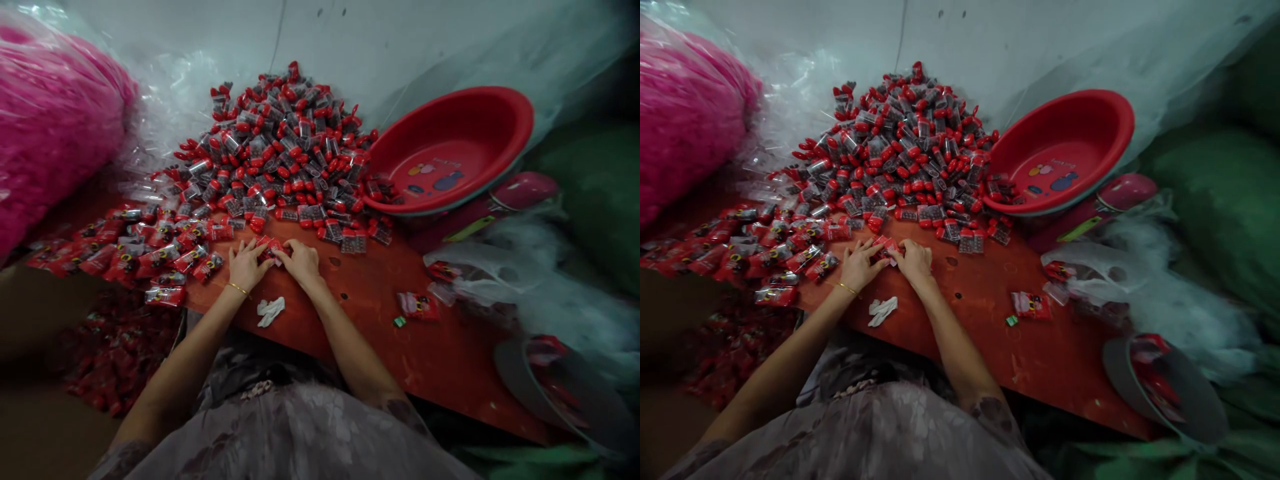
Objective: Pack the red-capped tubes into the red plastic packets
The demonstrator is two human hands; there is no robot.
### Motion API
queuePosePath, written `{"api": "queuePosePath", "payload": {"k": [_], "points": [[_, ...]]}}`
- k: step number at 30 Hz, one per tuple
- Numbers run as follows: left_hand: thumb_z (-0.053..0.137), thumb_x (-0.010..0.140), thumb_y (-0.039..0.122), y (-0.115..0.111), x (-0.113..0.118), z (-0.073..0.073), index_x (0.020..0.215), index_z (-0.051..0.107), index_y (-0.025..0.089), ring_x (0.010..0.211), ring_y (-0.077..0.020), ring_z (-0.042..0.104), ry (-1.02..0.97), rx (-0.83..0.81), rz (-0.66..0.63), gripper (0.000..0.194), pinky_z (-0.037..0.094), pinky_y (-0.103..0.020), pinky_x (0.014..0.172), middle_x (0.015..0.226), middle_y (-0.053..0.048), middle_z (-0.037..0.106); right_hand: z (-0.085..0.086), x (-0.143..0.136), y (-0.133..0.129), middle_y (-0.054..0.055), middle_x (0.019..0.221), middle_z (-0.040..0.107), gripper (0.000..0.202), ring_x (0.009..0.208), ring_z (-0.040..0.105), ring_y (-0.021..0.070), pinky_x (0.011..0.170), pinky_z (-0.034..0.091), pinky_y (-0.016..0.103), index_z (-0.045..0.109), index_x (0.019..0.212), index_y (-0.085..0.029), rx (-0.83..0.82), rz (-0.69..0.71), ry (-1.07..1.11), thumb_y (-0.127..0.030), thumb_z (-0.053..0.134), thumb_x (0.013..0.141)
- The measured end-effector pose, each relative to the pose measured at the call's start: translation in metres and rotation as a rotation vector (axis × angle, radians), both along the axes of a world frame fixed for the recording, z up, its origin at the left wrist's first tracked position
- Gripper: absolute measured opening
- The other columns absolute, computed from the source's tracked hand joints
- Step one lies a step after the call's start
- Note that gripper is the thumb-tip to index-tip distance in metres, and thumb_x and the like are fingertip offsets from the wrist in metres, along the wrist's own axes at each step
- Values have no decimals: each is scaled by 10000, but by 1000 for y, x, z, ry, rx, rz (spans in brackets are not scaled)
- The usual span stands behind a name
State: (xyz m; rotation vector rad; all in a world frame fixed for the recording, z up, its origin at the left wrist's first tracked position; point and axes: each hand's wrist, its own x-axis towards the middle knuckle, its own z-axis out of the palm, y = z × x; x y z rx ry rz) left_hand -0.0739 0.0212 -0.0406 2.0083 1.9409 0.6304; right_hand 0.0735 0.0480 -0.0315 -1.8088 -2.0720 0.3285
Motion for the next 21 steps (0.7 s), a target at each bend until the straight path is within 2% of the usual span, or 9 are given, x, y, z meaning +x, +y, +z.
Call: {"api": "queuePosePath", "payload": {"k": [2,5,8,13,16,19,21], "points": [[601,786,440,0,0,-2,1279,539,240,1333,-387,335,-17,19,9,536,201,-591,1056,1390,-127,483,-1,-1,0,68,945,731,256,885,661,203,742,404,288,680,957,-217,-32,30,-64,-399,512,890],[597,788,427,-2,1,-6,1346,462,220,1342,-373,326,-35,59,35,611,189,-576,1071,1405,-146,461,1,-6,2,102,928,731,322,837,665,207,710,395,291,684,967,-195,-52,16,-146,-363,411,939],[572,802,422,-3,2,-7,1316,505,209,1352,-369,310,9,75,33,561,190,-570,1076,1432,-161,419,2,-10,4,112,919,727,375,847,653,214,733,388,304,687,957,-185,-23,30,-173,-352,352,958],[557,807,430,-1,2,-5,1174,634,290,1361,-366,292,60,68,2,401,169,-575,1080,1420,-100,454,-1,-3,10,70,1026,702,311,922,609,209,772,386,303,689,992,-230,95,5,-20,-340,402,938],[586,787,420,-1,2,-1,1141,658,270,1367,-379,271,23,50,-3,392,138,-588,1083,1412,-112,461,-3,5,13,64,913,715,333,809,620,182,689,382,263,687,962,-201,125,-72,109,-336,384,942],[603,779,395,-4,3,7,1126,660,246,1367,-357,280,-88,130,10,382,116,-566,1097,1417,-115,456,1,9,10,55,775,703,342,685,602,167,619,360,246,678,875,-179,149,-120,172,-344,385,938],[562,814,387,-7,7,15,1115,660,228,1319,-314,376,-257,212,28,355,178,-515,1094,1362,-111,520,6,9,3,55,747,692,324,669,595,163,623,362,243,668,847,-178,184,-94,198,-336,397,929]]}}
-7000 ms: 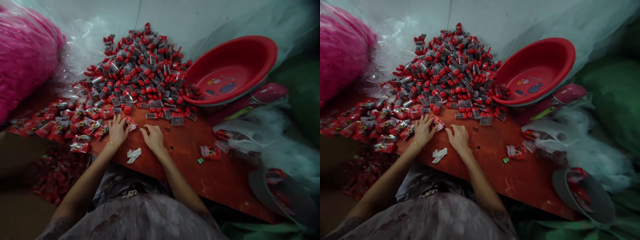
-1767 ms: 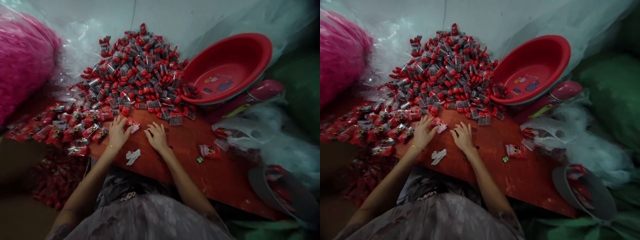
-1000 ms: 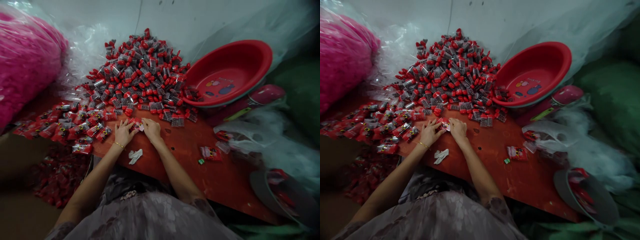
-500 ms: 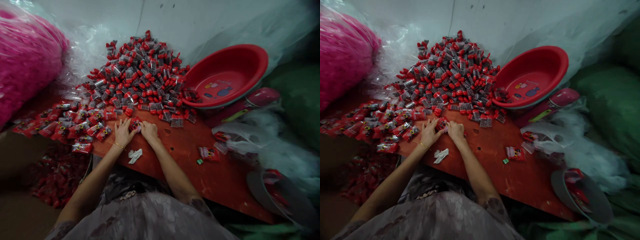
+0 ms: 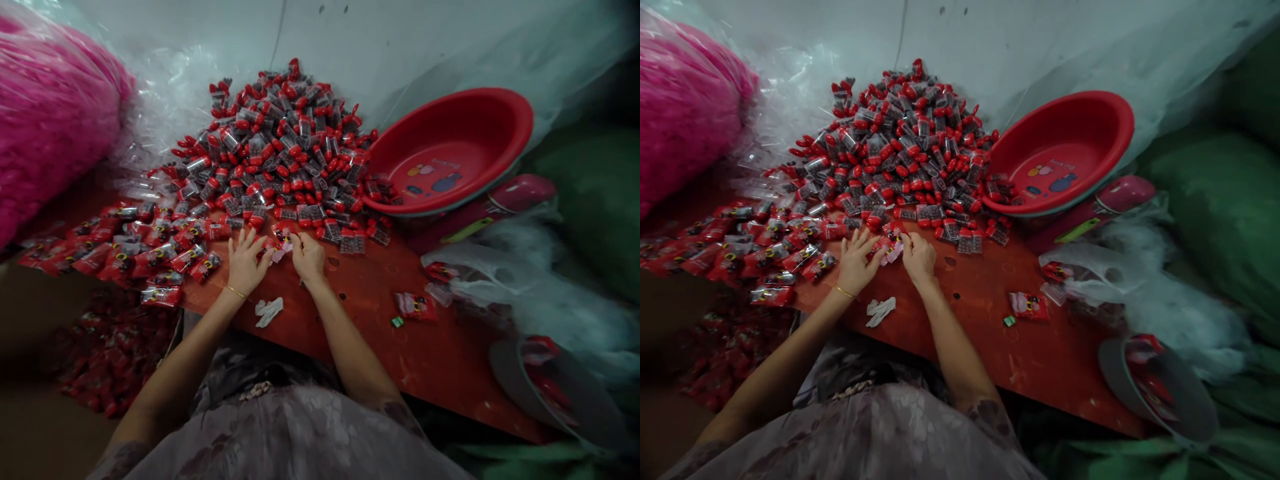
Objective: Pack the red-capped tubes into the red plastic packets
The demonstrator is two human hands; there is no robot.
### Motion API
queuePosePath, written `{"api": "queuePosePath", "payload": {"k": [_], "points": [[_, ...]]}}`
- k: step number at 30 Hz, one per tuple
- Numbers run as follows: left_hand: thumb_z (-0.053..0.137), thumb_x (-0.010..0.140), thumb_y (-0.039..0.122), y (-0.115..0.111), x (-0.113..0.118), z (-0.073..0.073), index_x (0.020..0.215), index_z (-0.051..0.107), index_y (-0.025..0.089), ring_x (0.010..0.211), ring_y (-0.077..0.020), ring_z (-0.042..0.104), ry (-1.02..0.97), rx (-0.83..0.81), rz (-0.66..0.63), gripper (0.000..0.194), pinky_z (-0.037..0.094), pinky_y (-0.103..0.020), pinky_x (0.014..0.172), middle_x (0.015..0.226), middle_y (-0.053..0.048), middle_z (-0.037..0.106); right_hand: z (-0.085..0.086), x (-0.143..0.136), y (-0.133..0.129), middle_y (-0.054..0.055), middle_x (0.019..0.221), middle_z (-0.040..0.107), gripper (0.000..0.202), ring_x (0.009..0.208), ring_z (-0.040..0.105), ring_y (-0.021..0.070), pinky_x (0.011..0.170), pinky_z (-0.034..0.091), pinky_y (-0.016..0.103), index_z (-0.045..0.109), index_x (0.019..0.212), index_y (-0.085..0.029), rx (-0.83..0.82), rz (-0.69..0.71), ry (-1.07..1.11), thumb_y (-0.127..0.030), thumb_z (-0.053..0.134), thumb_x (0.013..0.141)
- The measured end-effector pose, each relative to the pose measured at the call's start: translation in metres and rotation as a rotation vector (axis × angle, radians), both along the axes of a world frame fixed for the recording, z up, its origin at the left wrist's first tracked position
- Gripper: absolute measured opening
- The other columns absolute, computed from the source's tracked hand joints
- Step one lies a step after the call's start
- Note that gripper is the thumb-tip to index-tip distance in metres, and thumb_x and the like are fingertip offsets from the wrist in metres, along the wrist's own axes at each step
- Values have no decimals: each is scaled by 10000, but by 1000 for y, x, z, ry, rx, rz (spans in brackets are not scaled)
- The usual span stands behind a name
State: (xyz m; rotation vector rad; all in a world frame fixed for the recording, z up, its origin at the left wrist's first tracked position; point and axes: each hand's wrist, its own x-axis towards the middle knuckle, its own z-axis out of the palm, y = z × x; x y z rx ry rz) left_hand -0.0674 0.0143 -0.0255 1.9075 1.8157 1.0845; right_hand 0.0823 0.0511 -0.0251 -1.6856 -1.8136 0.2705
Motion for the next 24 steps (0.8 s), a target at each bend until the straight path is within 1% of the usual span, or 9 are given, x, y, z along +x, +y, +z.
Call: {"api": "queuePosePath", "payload": {"k": [1,3,5,7,11,14,17,21,24], "points": [[541,827,396,-1,2,4,1084,673,214,1241,-291,470,-117,13,-1,341,261,-474,1063,1280,-110,592,2,-1,-5,56,748,689,315,676,594,162,638,368,244,664,835,-181,25,26,19,-334,403,924],[545,817,430,-3,7,11,940,715,180,939,-230,626,-387,-33,-23,326,433,-358,881,978,-87,715,6,-5,-15,54,748,681,307,688,587,159,668,382,247,653,808,-185,65,90,96,-341,411,914],[600,763,447,-5,12,17,754,720,160,650,-158,596,-651,-103,-45,311,452,-264,663,685,-36,684,6,-9,-27,37,730,664,306,675,570,151,665,397,246,639,802,-186,69,149,254,-371,419,904],[650,714,426,-8,16,19,623,692,154,545,-117,523,-822,-130,-53,290,414,-229,575,556,-1,615,3,-13,-39,8,695,632,304,636,542,135,625,406,234,624,805,-186,30,196,461,-411,436,885],[703,662,379,-24,21,17,626,700,156,557,-99,508,-878,-140,-7,226,405,-210,570,558,21,612,-4,-16,-60,-33,572,513,325,537,446,109,519,364,214,565,704,-193,-63,203,693,-458,447,851],[726,643,378,-40,25,12,678,716,157,580,-100,532,-902,-183,45,224,428,-208,587,609,15,650,-6,-15,-74,-37,556,480,322,532,428,105,521,349,217,533,667,-200,-72,190,667,-446,436,849],[752,612,415,-53,28,9,628,686,148,505,-83,501,-1016,-288,69,275,411,-201,515,555,13,620,-5,-11,-84,-42,526,442,350,508,412,102,510,328,222,470,602,-210,-79,191,617,-434,403,862],[766,586,463,-62,29,11,649,662,135,406,-61,446,-1255,-493,-7,349,366,-195,428,502,25,572,-3,-7,-90,-33,568,489,300,537,448,108,528,341,223,490,644,-209,-93,261,600,-395,412,867],[825,506,412,-63,30,15,662,655,119,434,-67,501,-1278,-521,-11,373,393,-192,446,545,10,610,-5,-5,-92,-31,584,500,288,544,458,110,526,340,223,496,659,-206,-100,305,578,-386,421,870]]}}
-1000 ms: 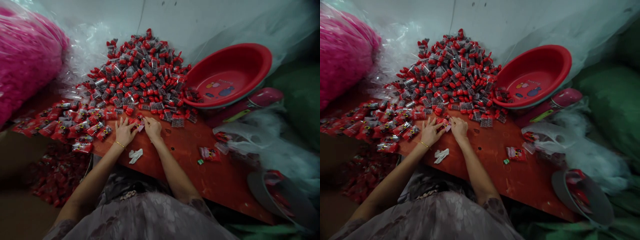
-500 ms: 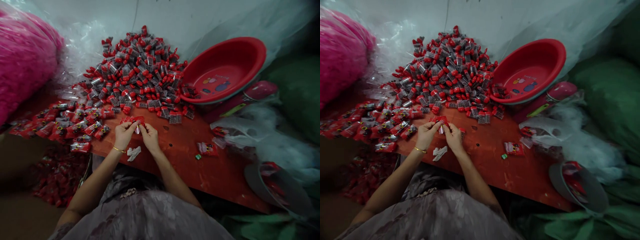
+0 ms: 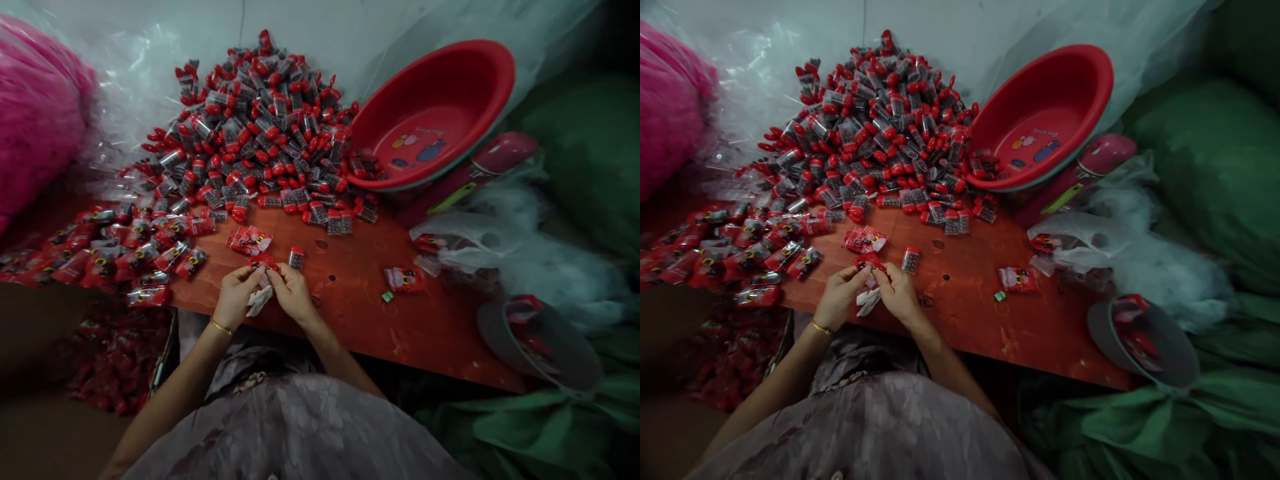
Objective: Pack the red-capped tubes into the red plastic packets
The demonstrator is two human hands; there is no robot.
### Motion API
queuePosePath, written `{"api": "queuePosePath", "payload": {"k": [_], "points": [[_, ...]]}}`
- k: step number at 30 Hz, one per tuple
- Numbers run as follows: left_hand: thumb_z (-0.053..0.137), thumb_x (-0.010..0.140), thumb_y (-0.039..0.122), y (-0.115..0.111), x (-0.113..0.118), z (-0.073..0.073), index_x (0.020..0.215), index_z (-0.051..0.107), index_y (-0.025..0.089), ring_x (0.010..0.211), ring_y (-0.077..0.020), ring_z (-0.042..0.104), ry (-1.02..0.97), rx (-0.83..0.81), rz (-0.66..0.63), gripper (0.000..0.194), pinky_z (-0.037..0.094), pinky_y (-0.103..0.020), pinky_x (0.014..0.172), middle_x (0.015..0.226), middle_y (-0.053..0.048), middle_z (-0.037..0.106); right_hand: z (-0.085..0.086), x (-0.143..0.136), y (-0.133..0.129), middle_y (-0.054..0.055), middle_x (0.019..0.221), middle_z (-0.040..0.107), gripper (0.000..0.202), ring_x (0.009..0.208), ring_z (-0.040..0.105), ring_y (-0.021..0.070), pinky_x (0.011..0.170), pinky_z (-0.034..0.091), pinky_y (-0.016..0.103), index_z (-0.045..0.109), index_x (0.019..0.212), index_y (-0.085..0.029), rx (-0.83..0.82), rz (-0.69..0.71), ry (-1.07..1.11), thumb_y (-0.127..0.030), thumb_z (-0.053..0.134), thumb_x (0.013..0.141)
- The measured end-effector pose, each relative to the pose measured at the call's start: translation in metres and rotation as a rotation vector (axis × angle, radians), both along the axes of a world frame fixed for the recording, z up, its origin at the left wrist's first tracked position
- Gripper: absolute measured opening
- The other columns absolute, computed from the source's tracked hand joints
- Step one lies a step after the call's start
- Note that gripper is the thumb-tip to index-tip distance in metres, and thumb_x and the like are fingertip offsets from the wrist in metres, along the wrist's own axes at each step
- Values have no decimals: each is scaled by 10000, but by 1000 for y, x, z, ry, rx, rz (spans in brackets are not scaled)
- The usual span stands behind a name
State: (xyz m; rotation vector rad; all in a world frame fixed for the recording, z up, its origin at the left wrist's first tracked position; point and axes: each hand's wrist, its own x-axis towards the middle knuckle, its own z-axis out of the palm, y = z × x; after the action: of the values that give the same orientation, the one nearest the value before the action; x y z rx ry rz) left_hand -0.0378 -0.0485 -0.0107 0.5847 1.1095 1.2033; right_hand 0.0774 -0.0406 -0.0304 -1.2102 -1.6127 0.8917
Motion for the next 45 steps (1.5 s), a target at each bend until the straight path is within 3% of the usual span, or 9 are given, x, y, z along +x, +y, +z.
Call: {"api": "queuePosePath", "payload": {"k": [5,7,10,15,18,25,31,41,45], "points": [[865,428,351,7,6,7,606,585,126,470,-99,576,-121,-161,50,401,449,-212,482,556,2,633,-6,13,1,-19,548,472,449,538,471,124,537,347,235,469,614,-206,-3,-138,-158,-451,268,932],[875,416,318,10,7,10,614,563,137,520,-111,612,-166,-213,88,411,474,-215,513,605,-3,661,-7,23,2,30,679,577,458,660,548,158,623,388,259,554,756,-185,23,-231,-337,-459,236,940],[866,462,311,14,7,15,664,578,146,563,-112,632,-195,-249,101,389,483,-207,539,652,-6,683,-6,32,6,125,938,628,460,843,581,242,709,393,322,564,1048,-135,13,-359,-737,-535,450,851],[807,592,349,12,9,18,732,622,147,569,-122,637,-197,-303,72,307,473,-213,543,657,-23,691,-11,34,13,159,979,636,305,880,587,268,735,395,348,576,1087,-120,-64,-351,-1000,-284,522,835],[825,562,338,11,8,17,721,619,146,574,-123,638,-191,-279,113,323,473,-214,554,649,-17,685,-14,44,9,130,893,660,226,791,600,223,710,414,321,604,979,-124,-61,-327,-777,-194,465,817],[869,383,418,11,10,15,668,605,133,548,-117,620,-135,-238,129,482,468,-222,546,636,-15,669,8,69,-49,-36,560,528,266,435,448,100,416,337,206,591,912,-177,-267,-25,111,-387,447,837],[858,353,456,8,19,16,562,574,128,460,-102,554,-84,-181,78,481,438,-232,499,525,7,610,23,57,-60,-38,557,495,153,504,448,95,473,346,202,623,818,-182,-166,11,29,-276,507,783],[852,413,427,4,21,15,610,610,127,495,-78,542,-146,-28,111,434,439,-210,525,563,14,625,7,40,-49,-68,534,471,238,382,435,65,353,282,176,570,828,-190,-483,33,403,-413,511,771],[874,398,353,-1,26,10,709,618,130,509,-74,553,-158,-55,105,460,430,-194,518,600,17,638,1,32,-49,-70,578,480,237,385,409,51,376,328,178,555,879,-198,-423,-10,422,-420,509,813]]}}
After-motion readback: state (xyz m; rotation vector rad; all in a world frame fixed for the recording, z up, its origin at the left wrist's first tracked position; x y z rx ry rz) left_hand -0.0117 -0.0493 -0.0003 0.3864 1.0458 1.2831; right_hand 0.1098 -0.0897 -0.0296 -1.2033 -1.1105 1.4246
